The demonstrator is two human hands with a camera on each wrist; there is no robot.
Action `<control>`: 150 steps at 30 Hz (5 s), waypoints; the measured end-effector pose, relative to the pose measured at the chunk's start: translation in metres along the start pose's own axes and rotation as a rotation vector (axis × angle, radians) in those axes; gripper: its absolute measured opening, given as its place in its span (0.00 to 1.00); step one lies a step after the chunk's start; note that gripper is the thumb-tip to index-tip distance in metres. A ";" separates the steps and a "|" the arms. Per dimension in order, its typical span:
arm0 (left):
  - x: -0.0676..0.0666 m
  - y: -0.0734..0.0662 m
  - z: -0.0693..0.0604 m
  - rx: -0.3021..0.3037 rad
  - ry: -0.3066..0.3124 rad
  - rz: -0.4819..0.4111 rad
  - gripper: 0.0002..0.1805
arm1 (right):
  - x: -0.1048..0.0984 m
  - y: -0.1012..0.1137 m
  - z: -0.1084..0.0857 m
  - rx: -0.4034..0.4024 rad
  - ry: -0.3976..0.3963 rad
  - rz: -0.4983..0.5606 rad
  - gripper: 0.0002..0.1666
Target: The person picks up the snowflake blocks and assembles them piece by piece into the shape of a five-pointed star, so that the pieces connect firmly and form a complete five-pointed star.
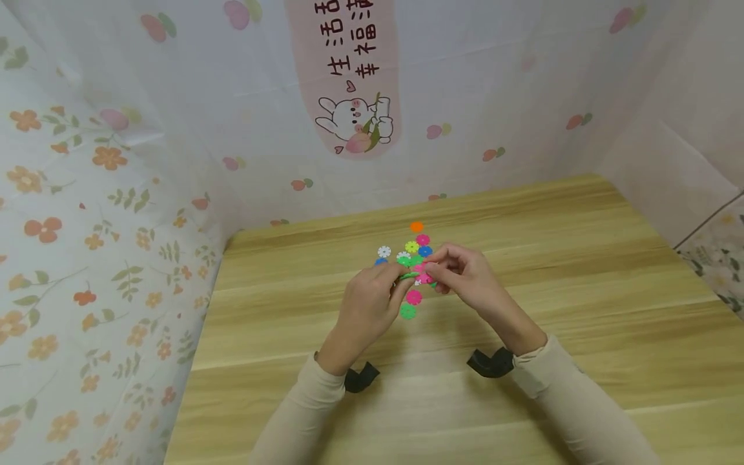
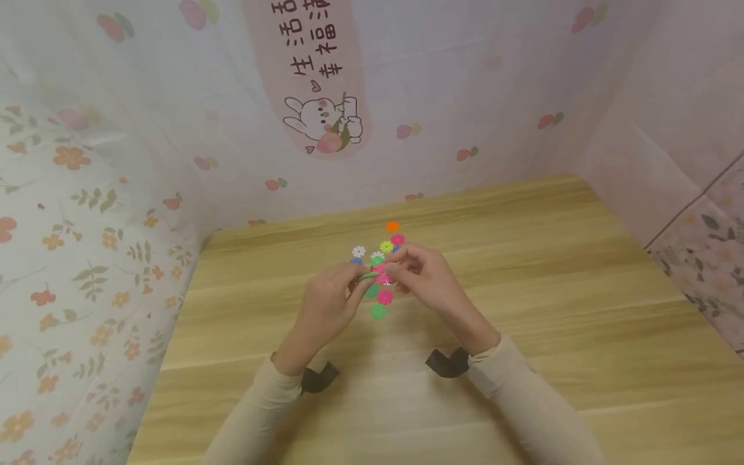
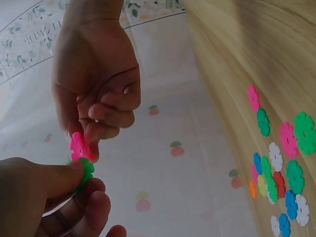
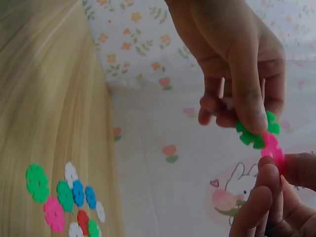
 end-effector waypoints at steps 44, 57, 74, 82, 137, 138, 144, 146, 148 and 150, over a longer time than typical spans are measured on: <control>-0.005 0.014 0.000 -0.093 -0.002 -0.099 0.04 | -0.048 -0.145 0.005 0.398 -0.019 -0.171 0.32; -0.004 0.015 0.001 -0.089 0.016 -0.101 0.04 | -0.043 -0.140 0.005 0.387 -0.052 -0.318 0.22; -0.009 0.014 0.002 -0.093 0.027 -0.111 0.03 | -0.045 -0.115 0.003 0.105 -0.130 -0.712 0.17; -0.009 0.015 -0.007 -0.123 0.042 -0.096 0.03 | -0.033 -0.117 0.001 0.075 0.001 -0.677 0.14; -0.010 0.000 -0.004 -0.080 0.067 -0.069 0.04 | 0.002 0.028 -0.018 -0.080 0.048 -0.172 0.23; -0.010 0.000 -0.004 -0.080 0.065 -0.070 0.04 | 0.002 0.028 -0.018 -0.086 0.046 -0.178 0.23; -0.012 -0.001 -0.004 -0.080 0.059 -0.071 0.03 | 0.002 0.029 -0.018 -0.086 0.043 -0.227 0.23; -0.012 -0.001 -0.004 -0.080 0.059 -0.065 0.04 | 0.003 0.029 -0.018 -0.081 0.047 -0.235 0.24; -0.013 -0.002 -0.004 -0.079 0.058 -0.061 0.05 | 0.003 0.029 -0.018 -0.076 0.049 -0.234 0.24; -0.013 -0.002 -0.004 -0.075 0.050 -0.058 0.05 | 0.003 0.028 -0.018 -0.072 0.050 -0.226 0.24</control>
Point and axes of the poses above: each hand's wrist, its own z-axis towards the middle knuckle, its own x-axis out of the palm, y = z × x, the point moved 8 cm from there along z, towards the middle knuckle
